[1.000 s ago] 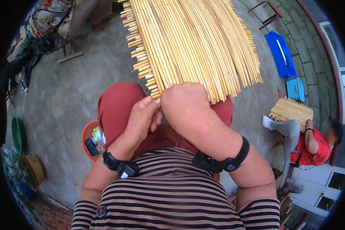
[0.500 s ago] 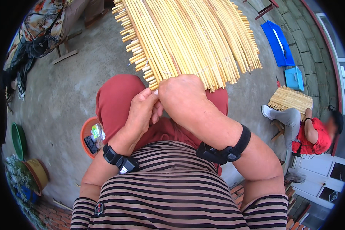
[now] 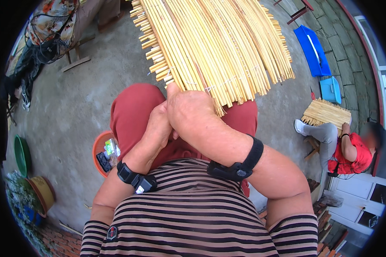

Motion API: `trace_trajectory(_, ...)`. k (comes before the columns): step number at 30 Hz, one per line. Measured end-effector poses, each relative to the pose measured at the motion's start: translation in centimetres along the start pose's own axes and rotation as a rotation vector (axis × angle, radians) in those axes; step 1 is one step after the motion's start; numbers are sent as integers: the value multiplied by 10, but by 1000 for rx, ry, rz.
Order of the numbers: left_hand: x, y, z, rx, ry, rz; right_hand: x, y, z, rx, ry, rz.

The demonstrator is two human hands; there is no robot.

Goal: The person weaves a mat by threading string through a row of reeds. They pull the string tight, tie knots to secure the reeds together, and use scissors to cut the excess string.

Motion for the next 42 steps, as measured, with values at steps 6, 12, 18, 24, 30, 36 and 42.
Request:
trace_trajectory(6, -4, 11, -4, -35, -66, -148, 8, 29, -68, -144, 279, 549)
trace_trajectory(12, -16, 12, -12, -63, 3, -13, -30, -126, -41, -25, 138, 1251)
trace_trajectory(18, -23, 13, -13, -108, -90, -56, -19, -118, -12, 341, 101, 2633)
trace_trajectory(24, -22, 12, -11, -207, -75, -67, -10, -162, 2, 651, -139, 2907)
trace_trajectory(30, -24, 13, -9, -168, 8, -4, -15, -143, -3, 287, -123, 2446)
trace_trajectory(36, -22, 13, -3, -96, 59, 84, -14, -142, 31, 192, 219, 2646)
trace_trajectory(42, -19, 11, -2, -72, 31, 51, 13, -174, 59, 460, 570, 2878)
Point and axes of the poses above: each hand's wrist, its own z-axis towards the middle knuckle, its own y-axis out of the back of the hand, x = y × z, the point moved 6 cm from there along z, towards the middle knuckle, and after that the axes turned 4 degrees about -x, right-handed, at the moved point
